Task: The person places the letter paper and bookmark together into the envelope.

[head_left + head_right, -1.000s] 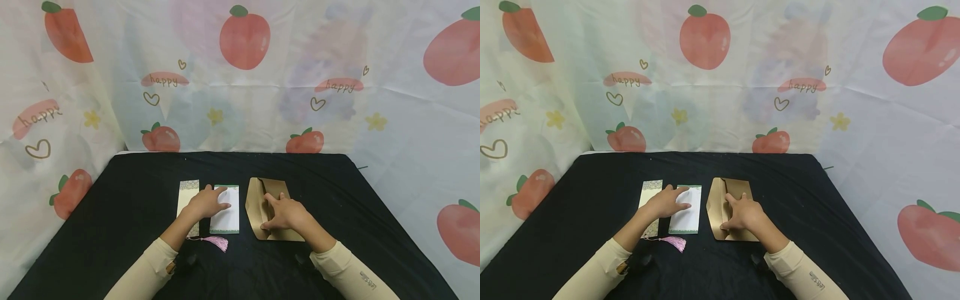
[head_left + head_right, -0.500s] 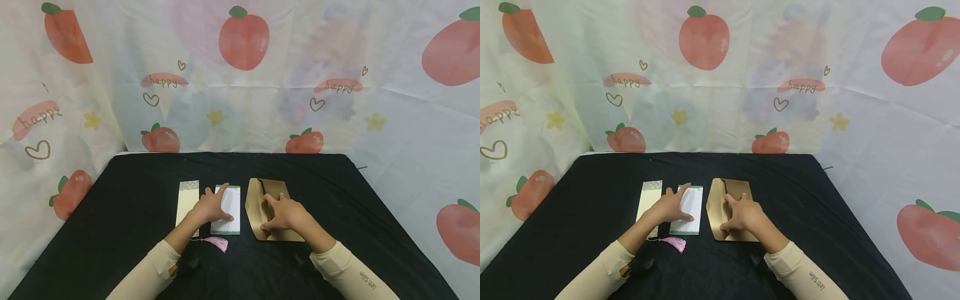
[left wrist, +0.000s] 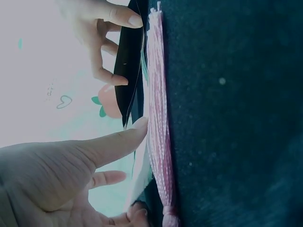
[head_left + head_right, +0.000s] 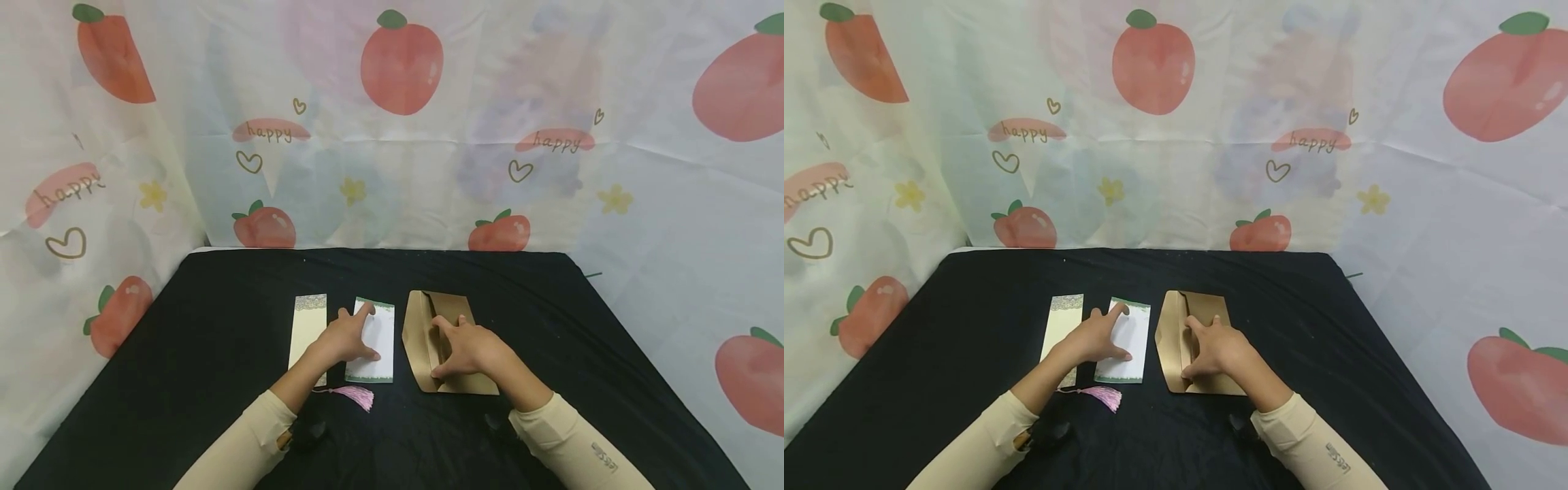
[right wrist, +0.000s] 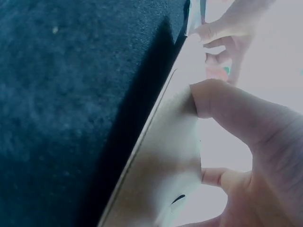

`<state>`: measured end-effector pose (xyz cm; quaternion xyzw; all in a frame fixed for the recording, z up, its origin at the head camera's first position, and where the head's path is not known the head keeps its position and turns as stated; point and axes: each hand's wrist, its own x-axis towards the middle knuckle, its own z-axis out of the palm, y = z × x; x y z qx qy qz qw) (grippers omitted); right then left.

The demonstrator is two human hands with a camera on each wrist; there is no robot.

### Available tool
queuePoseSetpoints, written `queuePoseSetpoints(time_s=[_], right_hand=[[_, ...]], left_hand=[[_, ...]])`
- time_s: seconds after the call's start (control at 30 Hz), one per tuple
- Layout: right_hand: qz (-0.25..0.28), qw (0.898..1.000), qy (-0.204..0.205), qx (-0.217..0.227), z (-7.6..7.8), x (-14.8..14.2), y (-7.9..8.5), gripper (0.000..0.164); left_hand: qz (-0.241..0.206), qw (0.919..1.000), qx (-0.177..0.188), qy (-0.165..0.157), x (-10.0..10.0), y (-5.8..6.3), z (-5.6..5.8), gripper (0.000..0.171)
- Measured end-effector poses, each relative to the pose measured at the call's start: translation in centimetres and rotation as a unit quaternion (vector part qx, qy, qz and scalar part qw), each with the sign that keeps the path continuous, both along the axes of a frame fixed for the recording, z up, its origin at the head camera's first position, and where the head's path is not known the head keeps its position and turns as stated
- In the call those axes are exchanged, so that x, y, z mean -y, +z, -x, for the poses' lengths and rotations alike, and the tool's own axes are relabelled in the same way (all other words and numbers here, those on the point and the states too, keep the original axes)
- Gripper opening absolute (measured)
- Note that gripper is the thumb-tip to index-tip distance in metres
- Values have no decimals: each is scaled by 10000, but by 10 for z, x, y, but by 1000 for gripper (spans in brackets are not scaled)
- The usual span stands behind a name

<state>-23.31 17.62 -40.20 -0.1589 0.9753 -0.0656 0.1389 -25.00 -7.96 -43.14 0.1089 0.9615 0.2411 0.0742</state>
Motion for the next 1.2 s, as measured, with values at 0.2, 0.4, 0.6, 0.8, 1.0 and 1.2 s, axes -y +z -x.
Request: queuePoseSetpoints(time_s=[0.2,0.4,0.6,0.8,1.0,1.2], right_hand=[[47,10000,58,2,1,-1,0,95],[66,9999,45,76,2,-1,0,100],[62,9999,29,141,2,-2,-2,104],[92,9998,66,142,0,-2,-1,103],[95,9998,99,111,0,-2,-2,103],[134,9998,102,92,-1,-1,-1,104]], left_hand=[[-117,9998,-17,-155,4,4,4,76],[-324,9986,-157,-397,10,9,7,69],[-536,9973,-98,-500,16,9,10,67],[-687,9960,12,-580,19,11,11,67],[-911,9939,84,-613,22,12,13,66],[-936,9929,347,-641,22,7,16,66]])
